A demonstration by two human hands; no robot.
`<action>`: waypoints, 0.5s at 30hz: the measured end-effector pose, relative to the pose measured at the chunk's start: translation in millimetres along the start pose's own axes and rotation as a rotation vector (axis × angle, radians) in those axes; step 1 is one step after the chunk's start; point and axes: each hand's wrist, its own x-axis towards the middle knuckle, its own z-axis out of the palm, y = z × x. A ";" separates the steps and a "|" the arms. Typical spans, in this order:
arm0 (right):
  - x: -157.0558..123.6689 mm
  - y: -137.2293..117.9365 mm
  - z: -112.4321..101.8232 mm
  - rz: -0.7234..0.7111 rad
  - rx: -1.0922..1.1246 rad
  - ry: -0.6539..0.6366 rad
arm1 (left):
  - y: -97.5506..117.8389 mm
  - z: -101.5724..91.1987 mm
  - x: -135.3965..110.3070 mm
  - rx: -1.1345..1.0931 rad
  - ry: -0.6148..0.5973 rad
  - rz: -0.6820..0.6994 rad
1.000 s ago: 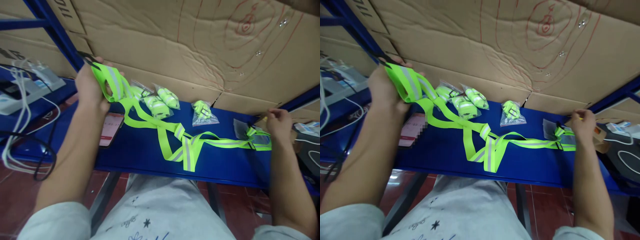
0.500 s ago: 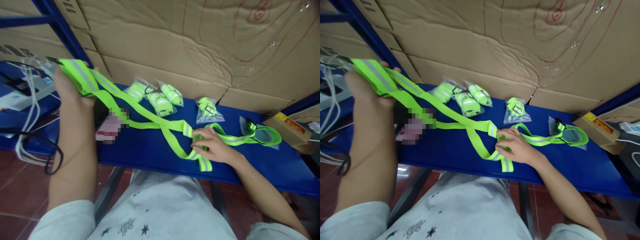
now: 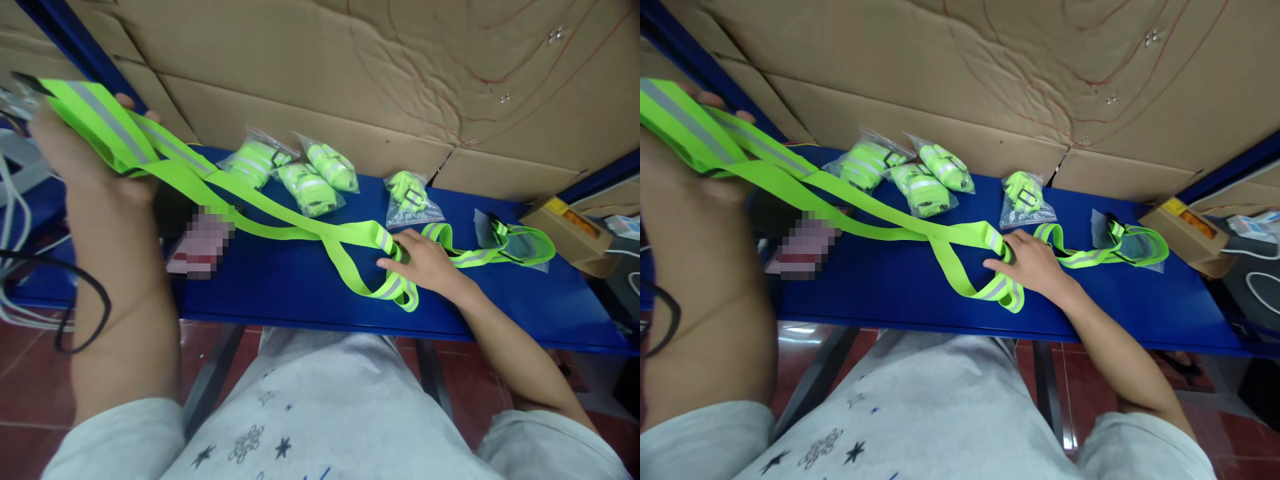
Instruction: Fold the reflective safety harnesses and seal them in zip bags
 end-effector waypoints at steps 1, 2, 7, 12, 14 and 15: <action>0.1 -0.2 1.7 -0.019 -0.025 0.000 | 0.0 1.6 -1.1 0.005 -0.010 -0.004; 0.1 -0.6 2.6 -0.031 -0.008 0.003 | 0.2 2.6 -1.8 0.015 -0.019 -0.012; -0.2 1.4 -0.5 0.045 0.261 0.049 | -0.2 0.5 1.4 0.005 0.007 0.004; 1.3 7.8 -3.3 0.135 0.733 -0.040 | -1.3 -7.2 8.5 -0.007 -0.026 0.013; 2.6 7.8 -3.6 0.218 0.967 -0.117 | -1.1 -9.9 10.9 0.049 -0.013 -0.014; 3.3 7.4 -3.8 0.269 1.063 -0.147 | -1.2 -11.1 11.8 0.055 -0.012 -0.018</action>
